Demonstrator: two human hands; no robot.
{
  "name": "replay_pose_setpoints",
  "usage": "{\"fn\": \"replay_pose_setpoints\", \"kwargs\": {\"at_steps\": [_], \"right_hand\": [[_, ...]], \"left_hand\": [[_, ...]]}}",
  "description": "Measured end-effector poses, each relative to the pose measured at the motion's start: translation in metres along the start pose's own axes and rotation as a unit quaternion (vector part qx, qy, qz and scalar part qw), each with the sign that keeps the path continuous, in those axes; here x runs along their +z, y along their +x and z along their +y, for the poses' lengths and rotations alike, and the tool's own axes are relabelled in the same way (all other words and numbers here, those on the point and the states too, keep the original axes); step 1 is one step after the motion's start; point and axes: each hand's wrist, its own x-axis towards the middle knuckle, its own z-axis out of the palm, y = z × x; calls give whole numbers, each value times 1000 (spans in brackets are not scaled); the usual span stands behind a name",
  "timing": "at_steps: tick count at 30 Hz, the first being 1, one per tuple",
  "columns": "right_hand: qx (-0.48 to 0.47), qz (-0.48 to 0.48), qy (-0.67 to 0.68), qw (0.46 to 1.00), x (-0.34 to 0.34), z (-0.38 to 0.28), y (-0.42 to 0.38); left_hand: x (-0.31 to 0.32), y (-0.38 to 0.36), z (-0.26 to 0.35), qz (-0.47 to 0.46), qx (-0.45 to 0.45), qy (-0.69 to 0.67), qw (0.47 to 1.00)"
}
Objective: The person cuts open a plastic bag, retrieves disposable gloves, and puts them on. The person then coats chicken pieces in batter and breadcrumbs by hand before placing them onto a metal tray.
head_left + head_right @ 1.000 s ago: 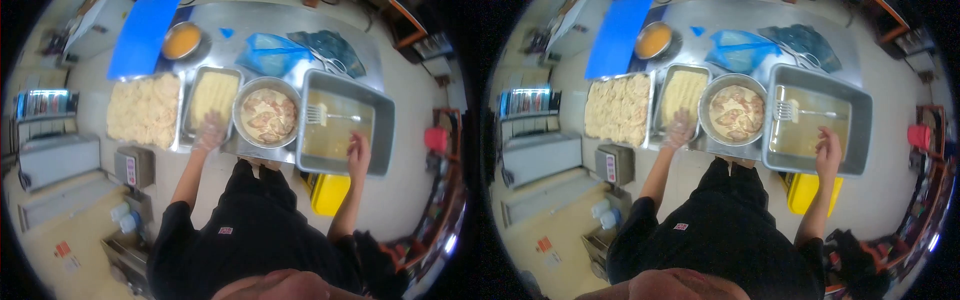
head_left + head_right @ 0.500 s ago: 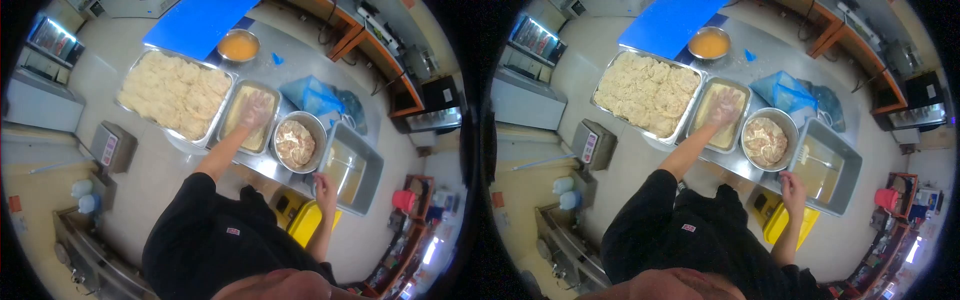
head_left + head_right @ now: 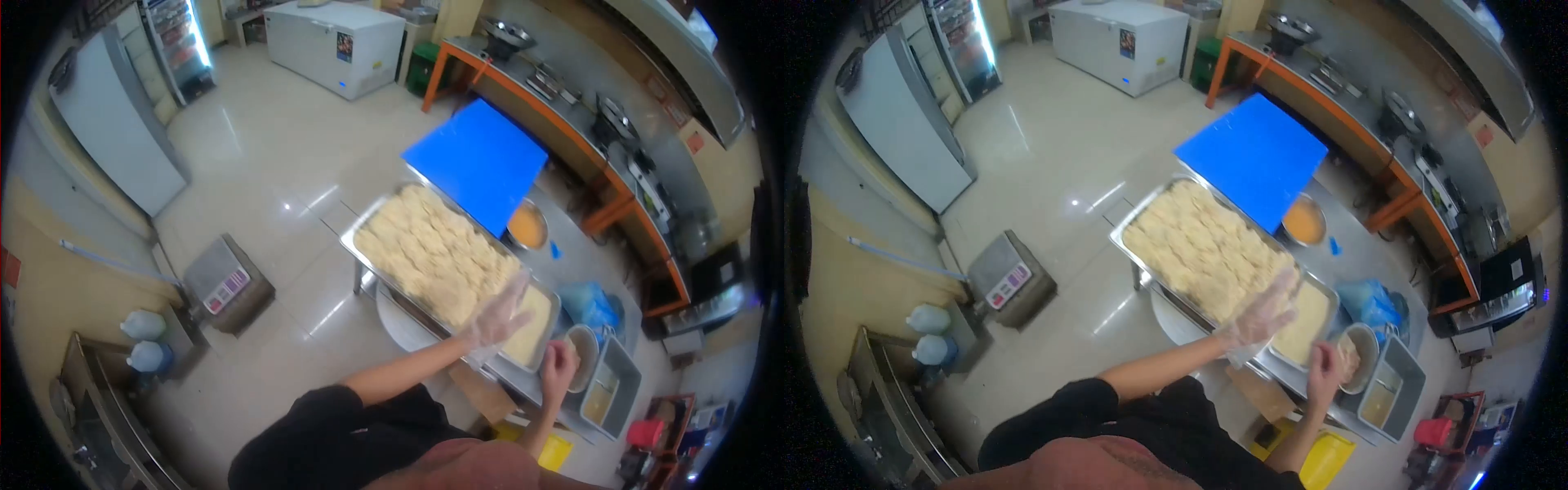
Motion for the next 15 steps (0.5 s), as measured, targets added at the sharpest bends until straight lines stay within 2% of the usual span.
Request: {"fn": "replay_pose_setpoints", "kwargs": {"at_steps": [1, 3, 5, 7, 10, 12, 14, 15], "right_hand": [[-18, -57, 10, 998, 34, -20, 10], [-128, -204, 17, 970, 114, -88, 29], [-156, -209, 0, 965, 205, -150, 33], [-125, -220, 45, 966, 297, -156, 49], [-137, -237, 149, 950, 438, -162, 69], [-234, -324, 179, 899, 517, -206, 76], [-279, -404, 163, 856, 600, -230, 79], [-274, -453, 178, 829, 636, -242, 80]], "left_hand": [[-29, 6, 0, 68, 3, -46, 997], [-95, 22, -9, 212, -89, -138, 963], [-168, 32, -24, 324, -154, -216, 908], [-246, 25, -51, 392, -180, -249, 867], [-373, 0, -121, 496, -174, -240, 816], [-481, -33, -159, 532, -176, -101, 822], [-577, -68, -158, 531, -137, 107, 830], [-623, -93, -168, 542, -102, 98, 829]]}}
